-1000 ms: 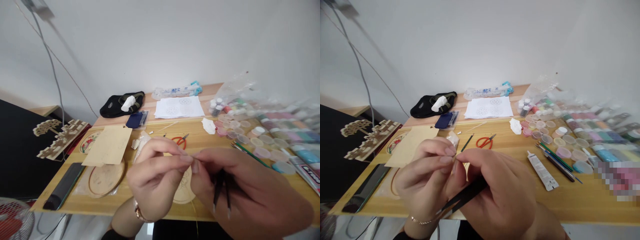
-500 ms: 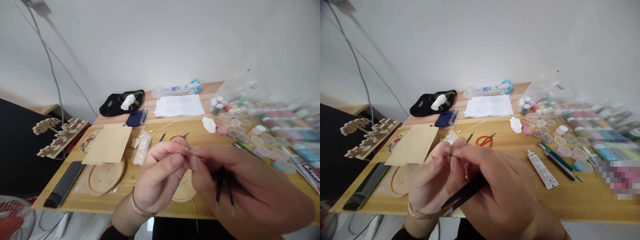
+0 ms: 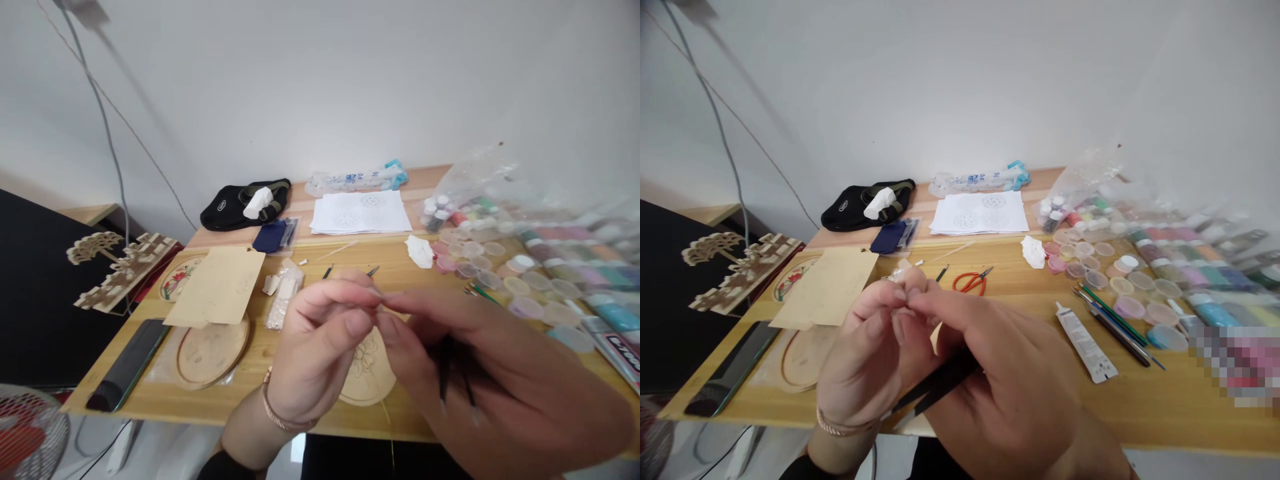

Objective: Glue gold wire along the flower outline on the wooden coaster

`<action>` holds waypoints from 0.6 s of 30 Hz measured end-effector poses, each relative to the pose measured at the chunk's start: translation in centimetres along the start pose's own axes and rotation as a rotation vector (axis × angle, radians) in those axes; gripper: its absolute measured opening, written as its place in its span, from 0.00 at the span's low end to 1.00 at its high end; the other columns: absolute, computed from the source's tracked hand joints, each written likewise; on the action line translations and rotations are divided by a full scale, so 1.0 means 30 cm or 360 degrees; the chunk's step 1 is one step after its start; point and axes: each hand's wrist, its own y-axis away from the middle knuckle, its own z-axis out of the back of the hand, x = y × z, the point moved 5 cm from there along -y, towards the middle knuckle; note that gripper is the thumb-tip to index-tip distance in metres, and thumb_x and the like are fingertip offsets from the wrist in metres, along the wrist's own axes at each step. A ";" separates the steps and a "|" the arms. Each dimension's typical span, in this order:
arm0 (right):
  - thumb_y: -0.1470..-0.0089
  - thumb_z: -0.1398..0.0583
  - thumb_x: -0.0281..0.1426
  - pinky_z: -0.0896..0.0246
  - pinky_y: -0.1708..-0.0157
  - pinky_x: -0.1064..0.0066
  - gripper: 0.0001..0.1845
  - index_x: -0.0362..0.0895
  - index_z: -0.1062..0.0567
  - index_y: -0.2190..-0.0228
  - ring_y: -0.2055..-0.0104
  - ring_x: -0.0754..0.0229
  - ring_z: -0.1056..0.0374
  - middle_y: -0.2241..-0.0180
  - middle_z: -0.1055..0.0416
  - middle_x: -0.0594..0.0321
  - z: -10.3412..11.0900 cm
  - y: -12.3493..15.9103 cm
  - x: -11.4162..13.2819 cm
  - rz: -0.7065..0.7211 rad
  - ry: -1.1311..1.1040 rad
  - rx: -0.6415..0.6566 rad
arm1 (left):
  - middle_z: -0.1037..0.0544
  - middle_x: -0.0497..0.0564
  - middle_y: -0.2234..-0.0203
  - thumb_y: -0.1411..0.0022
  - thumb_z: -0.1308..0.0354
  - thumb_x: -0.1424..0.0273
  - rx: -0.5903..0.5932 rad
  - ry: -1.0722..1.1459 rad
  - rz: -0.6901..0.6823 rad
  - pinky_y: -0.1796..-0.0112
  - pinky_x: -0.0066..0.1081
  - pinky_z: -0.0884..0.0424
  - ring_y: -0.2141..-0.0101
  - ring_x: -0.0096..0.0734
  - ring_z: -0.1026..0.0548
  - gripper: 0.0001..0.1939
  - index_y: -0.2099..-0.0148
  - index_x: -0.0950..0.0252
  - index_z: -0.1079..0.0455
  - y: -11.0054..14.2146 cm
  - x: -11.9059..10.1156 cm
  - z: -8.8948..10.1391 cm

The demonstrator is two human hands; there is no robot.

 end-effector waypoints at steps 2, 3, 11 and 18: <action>0.44 0.41 0.34 0.37 0.74 0.77 0.08 0.45 0.23 0.63 0.77 0.71 0.34 0.76 0.27 0.69 -0.001 -0.001 0.000 0.0021 0.0021 0.0039 | 0.27 0.46 0.68 0.44 0.33 0.65 -0.0011 -0.0115 -0.0115 0.60 0.26 0.25 0.64 0.24 0.26 0.04 0.65 0.55 0.23 -0.002 -0.011 0.002; 0.44 0.40 0.34 0.37 0.75 0.77 0.08 0.45 0.23 0.63 0.78 0.71 0.35 0.77 0.28 0.70 -0.001 -0.002 0.000 0.0031 0.0032 0.0053 | 0.27 0.46 0.69 0.44 0.33 0.64 -0.0010 -0.0156 -0.0167 0.60 0.26 0.25 0.64 0.24 0.26 0.03 0.65 0.55 0.23 -0.003 -0.017 0.002; 0.43 0.41 0.36 0.41 0.77 0.74 0.09 0.46 0.23 0.65 0.79 0.69 0.36 0.81 0.32 0.70 0.002 -0.005 0.003 0.0050 0.0188 0.0072 | 0.28 0.48 0.71 0.41 0.36 0.65 0.0005 -0.0483 -0.0440 0.62 0.28 0.26 0.66 0.26 0.29 0.03 0.65 0.57 0.23 -0.007 -0.060 -0.002; 0.42 0.43 0.37 0.43 0.77 0.73 0.11 0.46 0.22 0.64 0.79 0.68 0.37 0.82 0.33 0.69 -0.007 -0.007 0.003 -0.0008 0.0204 0.0185 | 0.29 0.50 0.70 0.40 0.37 0.65 0.0058 -0.0604 -0.0572 0.62 0.31 0.26 0.65 0.29 0.30 0.05 0.63 0.59 0.24 -0.006 -0.073 -0.004</action>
